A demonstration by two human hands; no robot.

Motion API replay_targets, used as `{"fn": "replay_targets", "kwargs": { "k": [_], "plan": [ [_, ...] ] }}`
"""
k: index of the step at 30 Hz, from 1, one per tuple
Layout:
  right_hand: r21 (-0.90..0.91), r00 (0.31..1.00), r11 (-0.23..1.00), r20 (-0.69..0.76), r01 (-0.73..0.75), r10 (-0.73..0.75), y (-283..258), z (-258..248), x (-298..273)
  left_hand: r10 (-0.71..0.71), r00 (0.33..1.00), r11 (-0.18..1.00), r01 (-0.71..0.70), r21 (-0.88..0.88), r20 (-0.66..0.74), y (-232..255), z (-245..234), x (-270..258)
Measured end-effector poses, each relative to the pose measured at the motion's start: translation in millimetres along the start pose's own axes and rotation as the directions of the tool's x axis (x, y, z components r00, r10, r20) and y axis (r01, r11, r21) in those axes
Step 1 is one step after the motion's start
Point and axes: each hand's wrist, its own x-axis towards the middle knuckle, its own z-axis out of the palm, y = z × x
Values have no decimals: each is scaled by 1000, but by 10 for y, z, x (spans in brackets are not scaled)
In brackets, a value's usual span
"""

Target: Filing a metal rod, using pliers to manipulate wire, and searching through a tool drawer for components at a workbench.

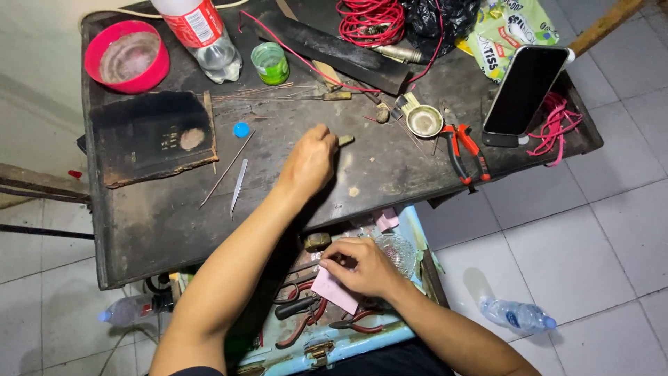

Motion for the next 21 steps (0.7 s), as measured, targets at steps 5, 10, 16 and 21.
{"fn": "replay_targets", "kwargs": {
  "k": [5,10,16,21],
  "plan": [
    [-2,1000,1000,-20,-10,10,-71,-91,49,-1,995,999,-3,37,98,330,-176,-268],
    [2,1000,1000,7,-19,19,-39,-63,22,-44,999,995,45,94,-17,271,-134,-309],
    [22,1000,1000,24,-13,12,-71,-94,40,-55,992,998,58,-22,116,565,-249,-297],
    [28,1000,1000,29,-8,7,-100,-112,15,-62,991,998,62,3,117,695,-259,-314]
  ]
}}
